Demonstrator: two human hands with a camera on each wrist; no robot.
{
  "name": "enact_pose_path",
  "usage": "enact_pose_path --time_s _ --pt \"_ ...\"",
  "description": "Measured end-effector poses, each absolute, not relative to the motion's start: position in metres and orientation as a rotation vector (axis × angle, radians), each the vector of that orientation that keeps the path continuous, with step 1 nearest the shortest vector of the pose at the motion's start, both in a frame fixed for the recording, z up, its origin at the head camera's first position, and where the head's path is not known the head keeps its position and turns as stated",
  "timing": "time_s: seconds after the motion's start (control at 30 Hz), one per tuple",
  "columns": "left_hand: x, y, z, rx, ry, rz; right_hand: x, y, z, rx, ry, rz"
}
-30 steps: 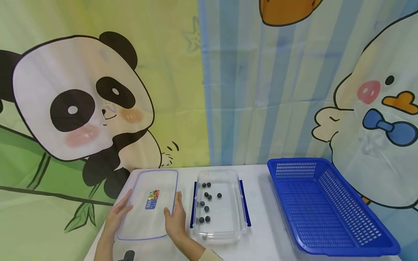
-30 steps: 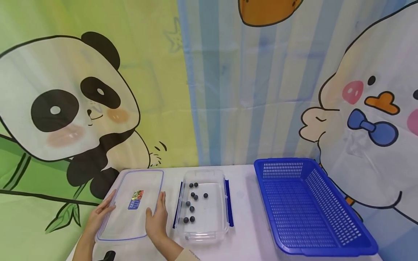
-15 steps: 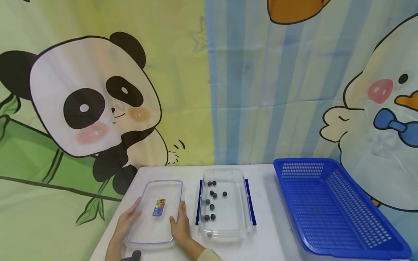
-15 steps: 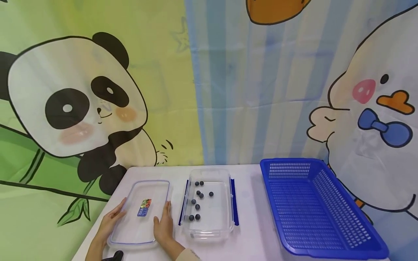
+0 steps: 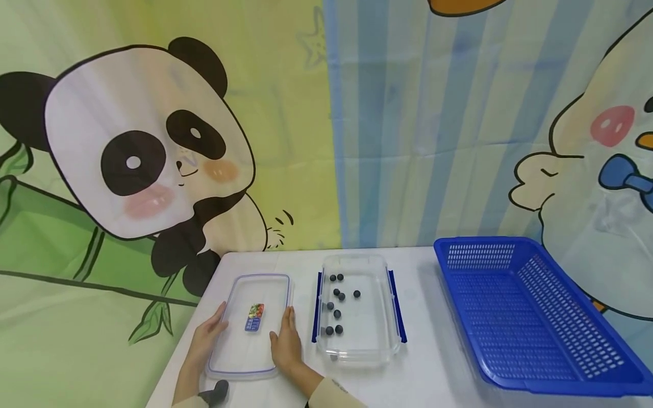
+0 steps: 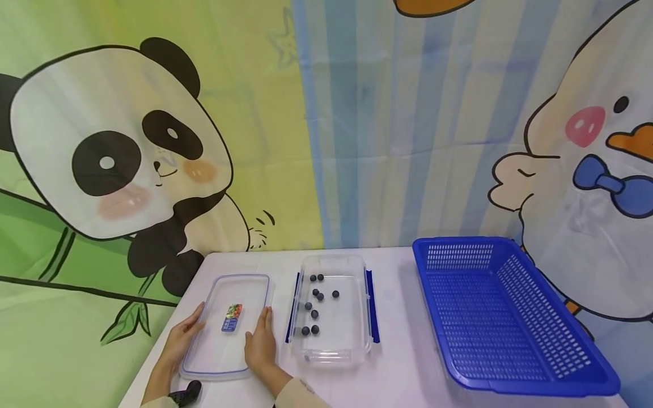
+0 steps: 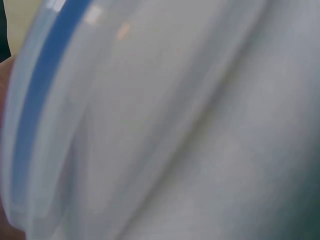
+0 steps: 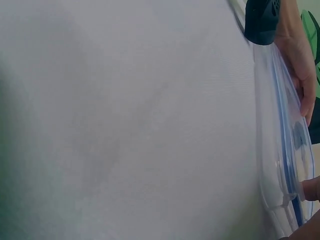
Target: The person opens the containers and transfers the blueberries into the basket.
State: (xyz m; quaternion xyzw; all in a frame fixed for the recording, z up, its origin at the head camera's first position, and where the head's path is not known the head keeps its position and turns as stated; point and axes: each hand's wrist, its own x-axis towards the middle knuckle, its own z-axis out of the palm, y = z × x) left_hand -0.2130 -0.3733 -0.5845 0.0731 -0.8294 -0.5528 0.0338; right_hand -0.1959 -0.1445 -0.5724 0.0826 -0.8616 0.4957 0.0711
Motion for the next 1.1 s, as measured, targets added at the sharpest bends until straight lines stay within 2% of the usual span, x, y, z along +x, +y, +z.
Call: enact_pose_path --time_s 0.33,0.9,1.1 --pt "-0.216 -0.371 -0.586 0.093 -2.465 -1.728 -0.2 -0.141 -0.567 0.242 -2.624 1.355" --pt "-0.216 -0.366 -0.583 0.206 -2.555 -1.502 -0.199 -0.143 -0.568 0.256 -2.647 1.384" --pt "-0.213 -0.361 -0.579 0.317 -2.57 -1.39 -0.182 -0.134 -0.556 0.358 -2.584 1.507"
